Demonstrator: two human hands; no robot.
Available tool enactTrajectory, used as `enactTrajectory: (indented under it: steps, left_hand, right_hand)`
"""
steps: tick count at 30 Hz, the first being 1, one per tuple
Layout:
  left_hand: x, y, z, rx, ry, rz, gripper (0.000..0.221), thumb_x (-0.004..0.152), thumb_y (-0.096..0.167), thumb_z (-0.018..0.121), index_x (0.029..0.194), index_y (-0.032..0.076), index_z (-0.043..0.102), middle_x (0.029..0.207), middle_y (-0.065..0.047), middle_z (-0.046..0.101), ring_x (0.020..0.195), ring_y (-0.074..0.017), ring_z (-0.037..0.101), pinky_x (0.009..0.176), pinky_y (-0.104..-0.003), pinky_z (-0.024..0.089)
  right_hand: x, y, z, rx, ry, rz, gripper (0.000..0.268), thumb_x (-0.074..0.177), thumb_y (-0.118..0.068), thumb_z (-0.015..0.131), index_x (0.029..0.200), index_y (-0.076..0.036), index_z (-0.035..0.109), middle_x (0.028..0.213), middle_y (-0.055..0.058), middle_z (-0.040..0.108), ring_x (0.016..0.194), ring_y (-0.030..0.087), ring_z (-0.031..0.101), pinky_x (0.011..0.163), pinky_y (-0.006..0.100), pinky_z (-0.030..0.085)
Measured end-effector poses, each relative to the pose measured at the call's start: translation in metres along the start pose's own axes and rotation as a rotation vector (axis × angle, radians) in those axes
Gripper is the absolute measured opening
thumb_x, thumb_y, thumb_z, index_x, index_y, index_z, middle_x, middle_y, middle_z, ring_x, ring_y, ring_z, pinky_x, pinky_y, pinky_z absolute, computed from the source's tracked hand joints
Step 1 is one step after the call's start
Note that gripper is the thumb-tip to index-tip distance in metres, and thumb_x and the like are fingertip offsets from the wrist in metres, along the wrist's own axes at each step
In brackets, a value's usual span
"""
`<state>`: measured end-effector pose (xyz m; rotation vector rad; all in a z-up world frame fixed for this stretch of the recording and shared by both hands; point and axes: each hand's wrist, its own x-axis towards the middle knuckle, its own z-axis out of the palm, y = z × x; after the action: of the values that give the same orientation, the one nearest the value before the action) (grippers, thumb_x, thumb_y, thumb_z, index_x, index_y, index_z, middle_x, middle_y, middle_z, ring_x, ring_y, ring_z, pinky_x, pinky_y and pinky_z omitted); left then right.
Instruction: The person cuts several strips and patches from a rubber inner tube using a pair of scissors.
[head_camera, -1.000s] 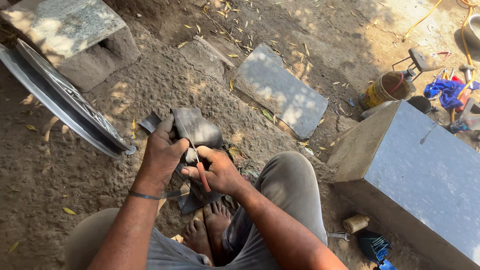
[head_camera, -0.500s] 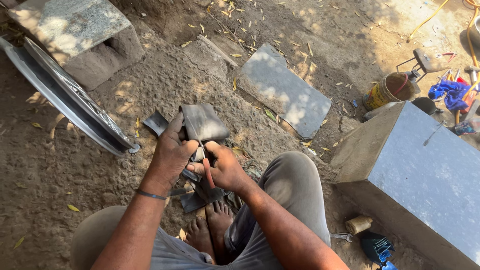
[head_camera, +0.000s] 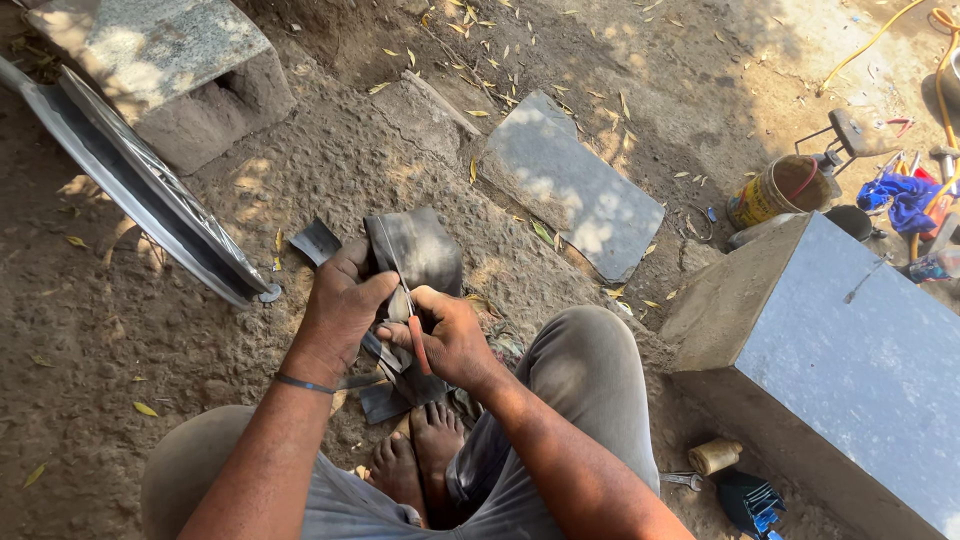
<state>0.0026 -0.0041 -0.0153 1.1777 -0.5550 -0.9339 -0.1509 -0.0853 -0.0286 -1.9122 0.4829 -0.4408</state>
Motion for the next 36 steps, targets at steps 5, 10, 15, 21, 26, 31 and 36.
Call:
enactTrajectory:
  steps: [5,10,15,21,26,31,36]
  left_hand:
    - [-0.002,-0.001,-0.004,0.061,0.012,0.052,0.049,0.083,0.002,0.058,0.131,-0.002,0.060,0.108,-0.005,0.069,0.093,-0.0092,0.063,0.082,-0.027,0.056]
    - [-0.001,0.007,0.008,0.047,-0.050,0.090,0.052,0.084,0.004,0.060,0.136,-0.001,0.056,0.109,-0.005,0.069,0.094,-0.0094,0.062,0.081,-0.028,0.057]
    - [-0.004,0.002,0.006,0.125,-0.090,0.149,0.055,0.084,0.005,0.061,0.139,0.002,0.053,0.113,-0.003,0.069,0.100,-0.0065,0.062,0.089,-0.026,0.057]
    - [-0.004,0.007,0.008,0.178,-0.042,0.081,0.061,0.080,0.002,0.057,0.141,0.001,0.055,0.106,-0.007,0.068,0.091,-0.0083,0.061,0.080,-0.026,0.057]
    - [-0.008,0.010,0.013,0.144,-0.097,0.074,0.060,0.080,0.003,0.058,0.139,0.001,0.052,0.110,-0.005,0.072,0.096,-0.0065,0.066,0.083,-0.025,0.059]
    - [0.002,0.008,-0.002,0.129,0.053,0.001,0.036,0.084,0.011,0.069,0.117,-0.002,0.064,0.093,-0.005,0.075,0.082,-0.0087,0.071,0.073,-0.025,0.061]
    - [0.009,-0.001,-0.019,0.173,0.009,0.052,0.017,0.089,0.017,0.070,0.095,0.001,0.069,0.077,0.002,0.064,0.067,-0.0049,0.057,0.058,-0.024,0.050]
  right_hand:
    - [0.000,0.003,0.003,-0.009,-0.026,-0.048,0.039,0.086,-0.031,0.087,0.097,-0.002,0.064,0.075,0.003,0.062,0.073,0.008,0.054,0.065,0.030,0.050]
    - [-0.002,-0.009,-0.006,0.256,-0.036,-0.051,0.036,0.090,-0.032,0.083,0.106,-0.003,0.068,0.086,0.003,0.068,0.083,0.006,0.056,0.072,0.030,0.052]
    - [0.001,-0.008,-0.006,0.041,-0.023,-0.072,0.037,0.087,-0.031,0.086,0.101,-0.002,0.066,0.086,0.003,0.070,0.082,0.007,0.061,0.074,0.030,0.053]
    - [0.002,0.003,-0.001,0.134,-0.014,-0.036,0.038,0.088,-0.032,0.083,0.105,-0.003,0.066,0.085,0.002,0.068,0.082,0.006,0.058,0.072,0.029,0.052]
    - [0.001,0.007,-0.004,0.054,-0.003,-0.059,0.039,0.088,-0.034,0.084,0.102,-0.002,0.065,0.083,0.000,0.067,0.079,0.006,0.058,0.069,0.027,0.051]
    - [-0.001,0.001,0.004,0.126,0.018,0.110,0.036,0.089,-0.035,0.081,0.100,-0.004,0.066,0.076,-0.002,0.066,0.073,0.004,0.057,0.064,0.025,0.050]
    - [0.000,0.000,0.002,0.069,-0.017,-0.035,0.037,0.088,-0.033,0.085,0.098,-0.003,0.066,0.075,-0.001,0.062,0.075,0.005,0.053,0.065,0.026,0.049]
